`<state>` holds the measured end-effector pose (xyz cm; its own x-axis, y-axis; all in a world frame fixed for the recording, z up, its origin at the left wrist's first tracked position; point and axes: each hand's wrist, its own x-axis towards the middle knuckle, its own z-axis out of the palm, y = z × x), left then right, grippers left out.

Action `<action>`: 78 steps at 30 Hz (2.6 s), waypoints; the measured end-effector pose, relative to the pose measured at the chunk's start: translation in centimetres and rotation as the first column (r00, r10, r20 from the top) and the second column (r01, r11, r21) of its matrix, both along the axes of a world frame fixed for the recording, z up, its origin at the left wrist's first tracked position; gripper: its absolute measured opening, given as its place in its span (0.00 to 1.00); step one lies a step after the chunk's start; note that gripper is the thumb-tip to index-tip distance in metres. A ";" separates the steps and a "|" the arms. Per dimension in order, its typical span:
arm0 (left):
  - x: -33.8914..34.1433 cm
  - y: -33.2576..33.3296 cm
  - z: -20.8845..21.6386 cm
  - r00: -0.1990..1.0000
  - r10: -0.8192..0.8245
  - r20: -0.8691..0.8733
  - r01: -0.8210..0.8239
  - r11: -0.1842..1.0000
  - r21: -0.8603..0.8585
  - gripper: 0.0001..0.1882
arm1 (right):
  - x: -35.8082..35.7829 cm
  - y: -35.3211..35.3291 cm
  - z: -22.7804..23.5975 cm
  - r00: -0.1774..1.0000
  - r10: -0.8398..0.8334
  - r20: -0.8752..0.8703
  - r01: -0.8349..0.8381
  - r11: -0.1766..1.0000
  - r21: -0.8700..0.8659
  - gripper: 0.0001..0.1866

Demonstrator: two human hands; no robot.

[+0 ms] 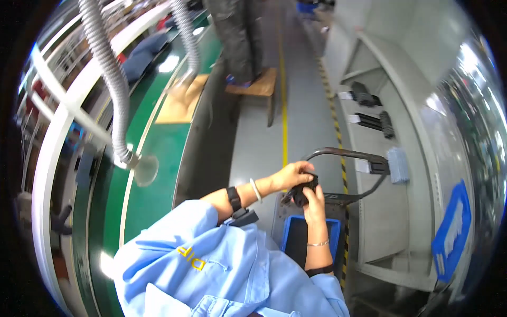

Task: Clean electronic components in a water bath and dry them using a handheld air tool at an industrial workstation.

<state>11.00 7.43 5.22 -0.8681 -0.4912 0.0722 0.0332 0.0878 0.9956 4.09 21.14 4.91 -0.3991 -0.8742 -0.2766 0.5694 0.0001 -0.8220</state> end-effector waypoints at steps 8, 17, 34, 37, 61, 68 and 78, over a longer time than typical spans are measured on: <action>10.5 -14.8 -2.8 0.775 0.631 0.046 -0.570 0.728 -0.382 0.14 | 2.3 -7.9 -0.3 0.994 -0.029 0.108 0.019 0.996 0.093 0.16; 28.6 -29.8 -2.4 0.299 0.928 0.223 -0.946 0.259 0.194 0.13 | 3.5 -12.1 -3.5 0.968 -0.176 0.177 0.117 0.947 0.300 0.20; 31.7 -39.3 -1.0 0.246 0.939 0.240 -0.937 0.167 0.308 0.37 | 7.4 -36.1 1.0 0.890 0.342 -0.302 -0.205 0.891 0.405 0.31; 31.0 -38.6 -0.5 0.238 0.931 0.277 -0.946 0.158 0.285 0.36 | 8.9 -41.4 -0.1 0.783 0.410 -0.467 -0.338 0.911 0.235 0.29; 26.1 -37.5 -1.9 0.160 0.963 0.218 -0.915 0.062 0.398 0.10 | 30.6 -66.3 4.4 -0.234 -0.046 -0.971 -0.774 0.613 0.158 0.09; 25.0 -38.1 -1.4 0.176 0.969 0.172 -0.903 0.090 0.419 0.11 | 30.8 -68.6 3.2 -0.243 0.207 -0.948 -0.728 0.607 0.319 0.12; 24.2 -36.9 -0.2 0.021 0.966 0.258 -0.911 -0.088 0.403 0.16 | 25.1 -58.7 6.0 -0.039 0.222 -0.974 -0.894 0.428 0.133 0.12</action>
